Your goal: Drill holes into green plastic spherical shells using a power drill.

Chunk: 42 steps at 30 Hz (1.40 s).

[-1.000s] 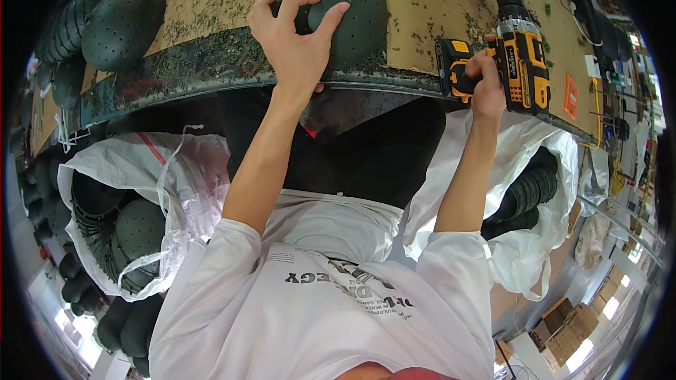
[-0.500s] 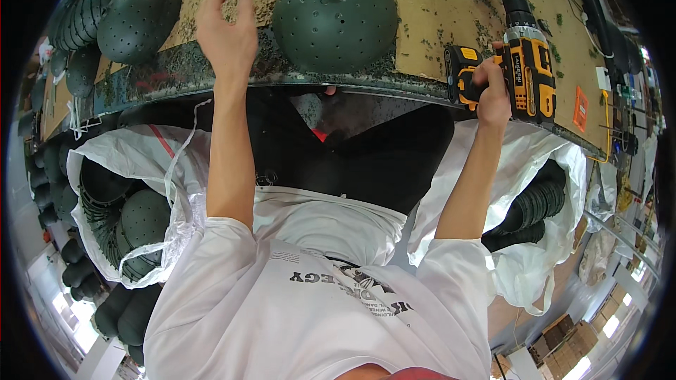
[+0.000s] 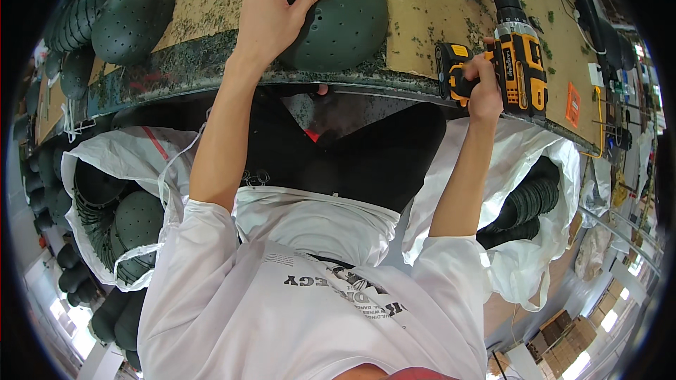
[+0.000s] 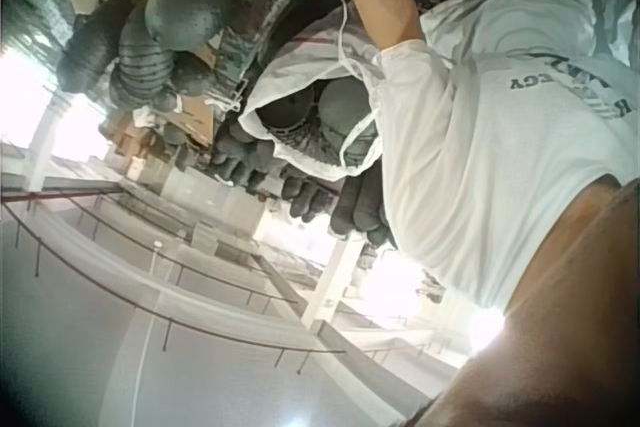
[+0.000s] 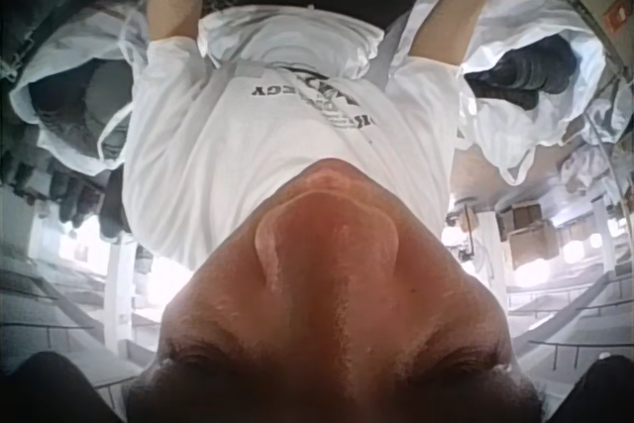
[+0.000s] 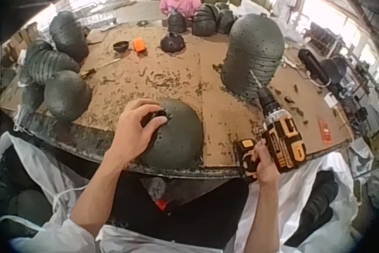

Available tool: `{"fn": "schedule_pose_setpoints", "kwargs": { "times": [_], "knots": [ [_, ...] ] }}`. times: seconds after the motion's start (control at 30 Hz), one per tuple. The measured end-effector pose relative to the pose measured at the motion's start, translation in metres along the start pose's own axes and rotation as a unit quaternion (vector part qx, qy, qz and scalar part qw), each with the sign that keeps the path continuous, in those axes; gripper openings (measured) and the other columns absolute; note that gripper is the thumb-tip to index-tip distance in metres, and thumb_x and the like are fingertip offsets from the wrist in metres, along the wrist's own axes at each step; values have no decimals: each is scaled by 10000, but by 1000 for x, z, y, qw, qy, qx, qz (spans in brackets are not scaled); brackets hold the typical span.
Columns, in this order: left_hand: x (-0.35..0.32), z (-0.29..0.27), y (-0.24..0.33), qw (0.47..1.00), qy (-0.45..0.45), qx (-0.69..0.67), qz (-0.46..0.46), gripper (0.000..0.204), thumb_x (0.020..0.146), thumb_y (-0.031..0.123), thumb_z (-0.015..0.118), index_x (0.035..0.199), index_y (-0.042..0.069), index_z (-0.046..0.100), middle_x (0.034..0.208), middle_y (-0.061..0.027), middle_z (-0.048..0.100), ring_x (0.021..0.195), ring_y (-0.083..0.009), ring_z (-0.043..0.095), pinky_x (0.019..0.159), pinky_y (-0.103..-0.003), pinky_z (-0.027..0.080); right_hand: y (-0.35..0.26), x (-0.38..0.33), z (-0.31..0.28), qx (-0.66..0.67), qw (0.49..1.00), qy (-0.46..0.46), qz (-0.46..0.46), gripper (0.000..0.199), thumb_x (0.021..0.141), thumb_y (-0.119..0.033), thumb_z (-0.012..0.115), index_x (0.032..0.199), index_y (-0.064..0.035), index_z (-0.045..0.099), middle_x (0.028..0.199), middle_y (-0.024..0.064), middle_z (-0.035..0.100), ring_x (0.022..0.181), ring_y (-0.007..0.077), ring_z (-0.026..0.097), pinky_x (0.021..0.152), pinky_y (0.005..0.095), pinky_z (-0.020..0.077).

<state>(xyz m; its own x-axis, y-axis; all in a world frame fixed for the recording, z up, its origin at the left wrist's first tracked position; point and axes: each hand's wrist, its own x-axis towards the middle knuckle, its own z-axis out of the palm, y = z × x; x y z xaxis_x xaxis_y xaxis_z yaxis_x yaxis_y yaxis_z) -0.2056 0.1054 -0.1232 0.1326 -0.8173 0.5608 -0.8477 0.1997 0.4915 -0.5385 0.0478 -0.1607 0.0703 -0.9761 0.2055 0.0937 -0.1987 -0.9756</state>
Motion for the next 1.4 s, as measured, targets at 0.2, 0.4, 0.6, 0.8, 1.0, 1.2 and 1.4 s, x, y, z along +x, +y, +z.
{"fn": "schedule_pose_setpoints", "kwargs": {
  "times": [0.2, 0.4, 0.6, 0.8, 1.0, 1.2, 1.4],
  "knots": [
    [22, -31, 23, 994, -100, -40, 4, 221, 941, 153, 650, 1090, -3, 700, 1196, -144, 640, 1082, -297, 602, 911, -378, 493, -2, -2, 3, 5, 1000, 7, 7, 379, 848, -1, 549, 1223, 49, 524, 673, 1, 475, 590, 92, 461, 593, 244, 413],
    [41, -38, 8, 964, -205, -167, -25, 213, 951, 107, 623, 1135, 19, 685, 1234, -113, 625, 1018, -244, 612, 867, -337, 492, -6, -3, 2, -22, 1000, 3, 4, 401, 847, 2, 555, 1239, 68, 494, 675, 4, 452, 606, 111, 466, 612, 257, 423],
    [20, 3, -44, 944, -196, -264, 33, 307, 951, 289, 644, 1190, 100, 676, 1293, -96, 625, 1156, -276, 599, 974, -366, 483, -2, -3, 5, 14, 1000, -9, 5, 412, 890, -18, 577, 1290, 55, 510, 700, -3, 476, 611, 91, 466, 613, 245, 421],
    [14, 8, -26, 975, -138, -169, 39, 457, 1056, 331, 392, 1339, 14, 560, 1412, -158, 541, 1343, -326, 452, 1131, -432, 316, -22, -3, 3, -22, 999, -21, 14, 496, 876, -19, 620, 1340, 71, 467, 703, 13, 509, 628, 105, 496, 626, 254, 432],
    [3, 30, -45, 986, 12, -11, 168, 331, 965, 296, 634, 1199, 63, 629, 1323, -101, 607, 1228, -262, 563, 1028, -369, 441, -88, -34, 5, -199, 972, -125, -8, 188, 867, -93, 727, 1042, -33, 695, 809, 37, 640, 721, 120, 599, 673, 276, 489],
    [4, 13, -32, 988, -91, -103, 71, 482, 1054, 341, 368, 1351, 7, 550, 1415, -173, 532, 1366, -356, 424, 1152, -463, 297, -111, -86, 16, -386, 895, -214, -61, 374, 763, -150, 825, 1124, -140, 729, 1109, 35, 725, 1050, 256, 678, 942, 351, 505],
    [3, 12, -30, 990, -79, -86, 75, 460, 1046, 321, 389, 1342, 11, 557, 1403, -167, 539, 1361, -343, 432, 1155, -467, 297, -132, -88, 41, -456, 831, -287, -137, 306, 768, -85, 774, 1068, -133, 741, 1028, 51, 728, 946, 276, 685, 842, 379, 531]
  ]
}}
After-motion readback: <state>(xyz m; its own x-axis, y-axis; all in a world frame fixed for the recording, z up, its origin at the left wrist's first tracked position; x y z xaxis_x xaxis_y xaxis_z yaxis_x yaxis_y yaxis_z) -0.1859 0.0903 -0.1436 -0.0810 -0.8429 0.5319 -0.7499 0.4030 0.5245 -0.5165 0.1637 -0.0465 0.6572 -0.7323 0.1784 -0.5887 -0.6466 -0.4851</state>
